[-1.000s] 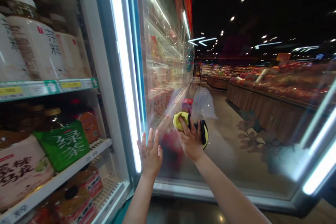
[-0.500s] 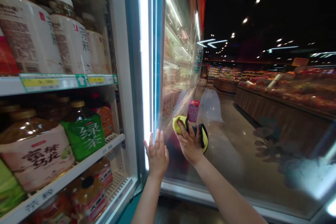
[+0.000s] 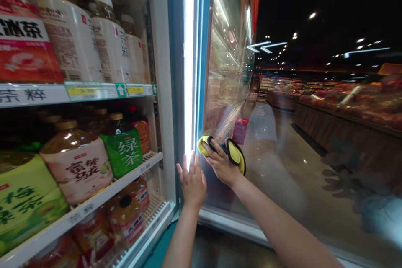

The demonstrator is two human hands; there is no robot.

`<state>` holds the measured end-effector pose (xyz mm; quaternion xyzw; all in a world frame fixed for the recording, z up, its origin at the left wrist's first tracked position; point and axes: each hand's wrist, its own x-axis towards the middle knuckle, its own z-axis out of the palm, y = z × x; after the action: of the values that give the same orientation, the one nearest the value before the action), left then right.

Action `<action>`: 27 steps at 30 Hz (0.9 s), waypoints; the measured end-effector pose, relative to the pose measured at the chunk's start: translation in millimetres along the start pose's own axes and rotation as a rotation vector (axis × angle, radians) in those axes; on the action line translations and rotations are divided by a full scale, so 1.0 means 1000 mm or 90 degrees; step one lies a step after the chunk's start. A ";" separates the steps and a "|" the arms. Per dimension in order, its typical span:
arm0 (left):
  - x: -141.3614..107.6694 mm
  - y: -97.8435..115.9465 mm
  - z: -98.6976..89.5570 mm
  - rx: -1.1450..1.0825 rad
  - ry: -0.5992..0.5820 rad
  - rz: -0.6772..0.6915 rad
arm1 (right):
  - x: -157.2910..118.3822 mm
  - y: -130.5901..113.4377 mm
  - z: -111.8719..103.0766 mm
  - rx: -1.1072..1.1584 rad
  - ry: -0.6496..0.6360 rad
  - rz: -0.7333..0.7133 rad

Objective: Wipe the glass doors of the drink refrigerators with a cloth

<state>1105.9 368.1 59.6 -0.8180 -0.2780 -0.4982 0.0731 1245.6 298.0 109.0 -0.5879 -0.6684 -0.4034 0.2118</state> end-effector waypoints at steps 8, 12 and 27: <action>-0.004 -0.010 -0.007 0.006 0.006 -0.003 | 0.036 0.015 -0.023 0.052 0.036 0.058; -0.008 -0.014 -0.009 0.026 0.008 -0.018 | 0.047 -0.004 0.013 0.315 0.034 0.139; -0.021 -0.031 -0.030 0.052 -0.048 0.018 | -0.039 0.012 -0.012 -0.012 -0.051 -0.095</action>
<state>1059.3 374.1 51.3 -0.8363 -0.2890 -0.4544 0.1031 1262.9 264.1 90.2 -0.5539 -0.7145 -0.4005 0.1491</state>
